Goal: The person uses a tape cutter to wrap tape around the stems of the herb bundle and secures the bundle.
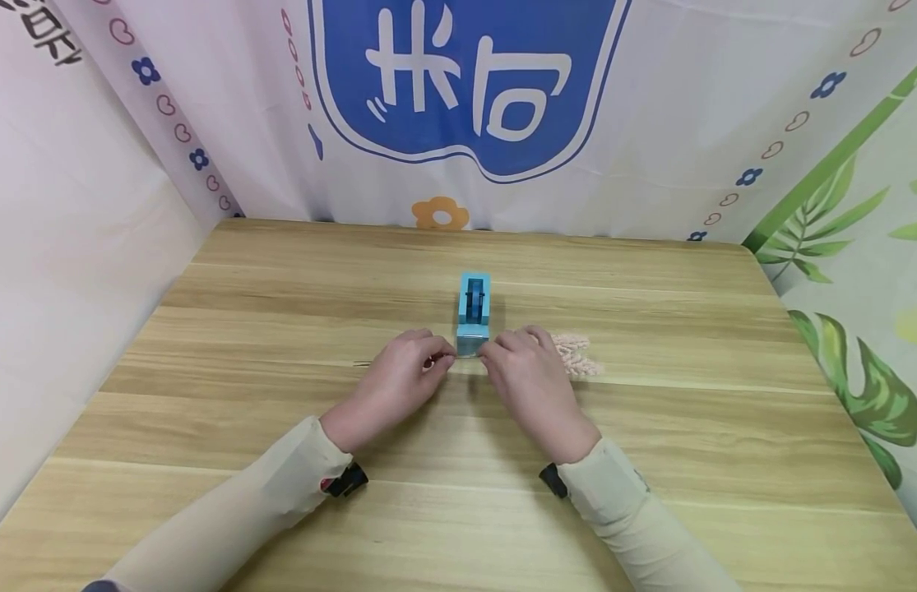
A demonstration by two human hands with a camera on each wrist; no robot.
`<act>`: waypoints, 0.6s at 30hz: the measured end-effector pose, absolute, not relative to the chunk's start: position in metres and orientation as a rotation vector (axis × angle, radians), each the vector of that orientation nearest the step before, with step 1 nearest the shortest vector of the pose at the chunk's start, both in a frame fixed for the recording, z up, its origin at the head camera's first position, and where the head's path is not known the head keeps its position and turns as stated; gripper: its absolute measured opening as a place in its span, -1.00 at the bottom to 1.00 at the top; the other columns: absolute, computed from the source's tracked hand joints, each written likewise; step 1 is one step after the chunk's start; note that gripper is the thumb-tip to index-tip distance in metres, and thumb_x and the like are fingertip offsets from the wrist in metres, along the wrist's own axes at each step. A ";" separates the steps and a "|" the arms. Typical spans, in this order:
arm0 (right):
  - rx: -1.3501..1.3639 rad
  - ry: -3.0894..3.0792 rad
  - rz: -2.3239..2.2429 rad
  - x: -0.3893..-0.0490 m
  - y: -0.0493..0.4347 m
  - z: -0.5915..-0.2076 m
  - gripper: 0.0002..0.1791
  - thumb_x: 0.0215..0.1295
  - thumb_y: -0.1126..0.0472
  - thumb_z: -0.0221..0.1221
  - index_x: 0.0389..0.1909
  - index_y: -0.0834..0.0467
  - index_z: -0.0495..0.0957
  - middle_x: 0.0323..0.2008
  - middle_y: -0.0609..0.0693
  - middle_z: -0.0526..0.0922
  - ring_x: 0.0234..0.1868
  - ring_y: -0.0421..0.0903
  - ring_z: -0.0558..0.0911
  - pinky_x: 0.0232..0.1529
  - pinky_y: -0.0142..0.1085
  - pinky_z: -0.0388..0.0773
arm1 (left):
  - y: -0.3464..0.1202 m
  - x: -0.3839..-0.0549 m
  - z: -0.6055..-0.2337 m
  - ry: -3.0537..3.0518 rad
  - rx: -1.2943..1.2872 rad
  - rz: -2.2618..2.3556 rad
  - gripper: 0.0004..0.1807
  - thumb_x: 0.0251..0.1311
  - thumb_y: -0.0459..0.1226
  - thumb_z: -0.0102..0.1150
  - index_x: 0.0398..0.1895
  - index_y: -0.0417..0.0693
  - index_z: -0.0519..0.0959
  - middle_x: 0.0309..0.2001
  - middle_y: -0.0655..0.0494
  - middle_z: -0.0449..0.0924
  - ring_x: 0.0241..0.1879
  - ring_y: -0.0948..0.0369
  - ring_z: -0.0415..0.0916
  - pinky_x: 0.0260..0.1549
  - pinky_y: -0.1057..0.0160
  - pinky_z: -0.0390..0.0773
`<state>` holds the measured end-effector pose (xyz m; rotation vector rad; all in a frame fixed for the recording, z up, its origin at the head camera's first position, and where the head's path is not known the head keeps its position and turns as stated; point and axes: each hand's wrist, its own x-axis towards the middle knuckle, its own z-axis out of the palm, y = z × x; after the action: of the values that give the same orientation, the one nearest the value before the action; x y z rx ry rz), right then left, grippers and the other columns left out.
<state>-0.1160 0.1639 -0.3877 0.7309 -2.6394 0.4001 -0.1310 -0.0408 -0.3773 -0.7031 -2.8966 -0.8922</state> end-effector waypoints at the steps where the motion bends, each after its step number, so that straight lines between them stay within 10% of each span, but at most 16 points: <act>1: 0.730 -2.637 0.400 -0.116 0.164 -0.388 -0.94 0.40 0.24 0.35 -0.19 0.12 0.76 -0.22 -0.01 0.80 -0.12 0.00 0.75 0.29 0.08 0.53 | -0.041 -0.131 -0.378 -2.898 -0.703 -0.889 -0.87 0.44 -0.31 0.26 -0.14 -0.13 0.77 -0.30 0.06 0.68 -0.36 0.23 0.47 -0.38 0.30 0.53; 18: 0.703 -2.641 0.393 -0.115 0.165 -0.387 -0.90 0.40 0.25 0.34 -0.14 0.17 0.76 -0.23 0.02 0.82 -0.15 -0.02 0.79 0.41 0.17 0.45 | -0.041 -0.137 -0.380 -2.866 -0.736 -0.926 -0.89 0.43 -0.35 0.27 -0.15 -0.15 0.76 -0.28 0.04 0.68 -0.29 0.19 0.48 -0.29 0.27 0.56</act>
<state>-0.1151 0.1647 -0.3874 0.7035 -2.6414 0.3929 -0.1365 -0.0407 -0.3804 -0.7356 -2.8664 -0.9256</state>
